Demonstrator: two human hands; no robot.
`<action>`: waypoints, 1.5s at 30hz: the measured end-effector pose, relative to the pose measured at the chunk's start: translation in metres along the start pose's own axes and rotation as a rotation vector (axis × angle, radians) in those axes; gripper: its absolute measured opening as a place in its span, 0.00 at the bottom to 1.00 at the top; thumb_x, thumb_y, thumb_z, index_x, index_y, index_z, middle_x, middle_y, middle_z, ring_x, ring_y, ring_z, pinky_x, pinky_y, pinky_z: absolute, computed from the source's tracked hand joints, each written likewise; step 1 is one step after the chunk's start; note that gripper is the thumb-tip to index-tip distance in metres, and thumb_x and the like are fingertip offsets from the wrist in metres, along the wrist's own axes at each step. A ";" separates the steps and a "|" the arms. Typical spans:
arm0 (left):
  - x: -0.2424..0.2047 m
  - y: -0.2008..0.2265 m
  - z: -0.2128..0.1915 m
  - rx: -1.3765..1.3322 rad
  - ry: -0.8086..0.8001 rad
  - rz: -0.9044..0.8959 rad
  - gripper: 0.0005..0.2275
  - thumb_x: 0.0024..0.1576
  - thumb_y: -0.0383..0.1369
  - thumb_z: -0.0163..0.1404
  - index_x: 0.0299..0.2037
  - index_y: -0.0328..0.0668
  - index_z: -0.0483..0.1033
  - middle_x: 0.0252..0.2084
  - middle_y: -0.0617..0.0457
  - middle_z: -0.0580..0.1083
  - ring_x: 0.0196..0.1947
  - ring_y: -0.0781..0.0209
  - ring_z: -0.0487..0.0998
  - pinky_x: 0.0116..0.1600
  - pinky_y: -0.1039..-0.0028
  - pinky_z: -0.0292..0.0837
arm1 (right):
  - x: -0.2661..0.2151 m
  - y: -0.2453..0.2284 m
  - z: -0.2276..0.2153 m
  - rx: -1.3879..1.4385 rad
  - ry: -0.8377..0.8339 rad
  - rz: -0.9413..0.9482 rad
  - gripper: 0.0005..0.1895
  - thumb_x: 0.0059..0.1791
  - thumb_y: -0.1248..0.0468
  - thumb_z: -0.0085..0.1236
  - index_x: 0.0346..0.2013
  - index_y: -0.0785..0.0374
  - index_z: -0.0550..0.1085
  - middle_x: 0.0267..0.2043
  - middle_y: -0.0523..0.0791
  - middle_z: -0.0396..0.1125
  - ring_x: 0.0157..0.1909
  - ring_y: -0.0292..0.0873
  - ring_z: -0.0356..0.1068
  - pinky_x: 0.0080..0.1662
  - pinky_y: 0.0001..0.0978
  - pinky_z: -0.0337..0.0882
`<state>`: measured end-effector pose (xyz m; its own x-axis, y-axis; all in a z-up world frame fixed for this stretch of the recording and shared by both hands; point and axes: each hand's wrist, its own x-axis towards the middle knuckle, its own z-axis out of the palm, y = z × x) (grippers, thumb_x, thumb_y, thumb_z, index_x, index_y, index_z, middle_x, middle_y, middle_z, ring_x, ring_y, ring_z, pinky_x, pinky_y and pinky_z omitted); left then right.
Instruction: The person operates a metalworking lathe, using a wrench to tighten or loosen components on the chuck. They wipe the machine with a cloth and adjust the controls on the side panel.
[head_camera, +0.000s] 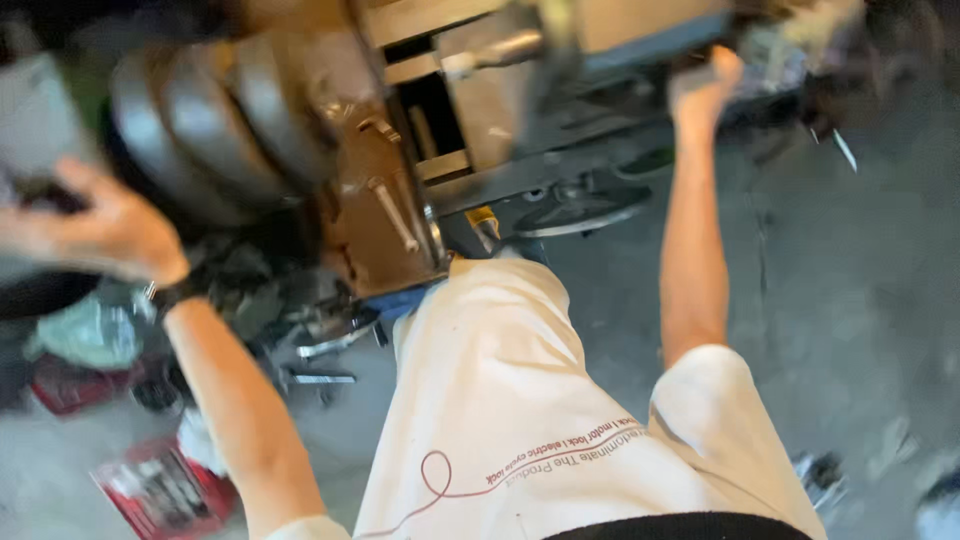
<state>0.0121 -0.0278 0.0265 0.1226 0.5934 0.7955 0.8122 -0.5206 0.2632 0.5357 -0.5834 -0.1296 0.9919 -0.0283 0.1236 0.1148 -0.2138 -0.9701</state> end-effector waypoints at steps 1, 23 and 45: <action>0.024 0.043 -0.017 -0.177 -0.082 -0.028 0.16 0.57 0.26 0.59 0.52 0.33 0.68 0.51 0.36 0.73 0.52 0.37 0.73 0.60 0.56 0.63 | 0.013 -0.004 0.006 0.643 -0.025 0.295 0.12 0.45 0.70 0.45 0.20 0.50 0.68 0.25 0.40 0.63 0.31 0.38 0.61 0.41 0.33 0.66; -0.039 -0.002 0.033 -0.256 -0.088 -0.360 0.34 0.68 0.40 0.57 0.74 0.63 0.41 0.78 0.59 0.42 0.82 0.48 0.41 0.90 0.57 0.38 | -0.362 -0.142 0.249 -0.772 -1.287 -0.100 0.14 0.49 0.65 0.56 0.39 0.78 0.68 0.39 0.68 0.67 0.42 0.74 0.67 0.43 0.57 0.69; 0.035 0.081 -0.059 -0.547 0.099 0.081 0.13 0.61 0.27 0.49 0.54 0.42 0.64 0.53 0.45 0.62 0.52 0.50 0.67 0.52 0.60 0.73 | -0.324 -0.213 0.168 0.096 -1.130 0.803 0.06 0.52 0.69 0.44 0.31 0.66 0.62 0.32 0.60 0.72 0.21 0.47 0.71 0.24 0.29 0.72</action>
<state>0.0484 -0.0854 0.1079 0.0966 0.4919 0.8653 0.3848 -0.8202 0.4233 0.1989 -0.3649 0.0015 0.2871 0.6960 -0.6582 -0.5438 -0.4472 -0.7101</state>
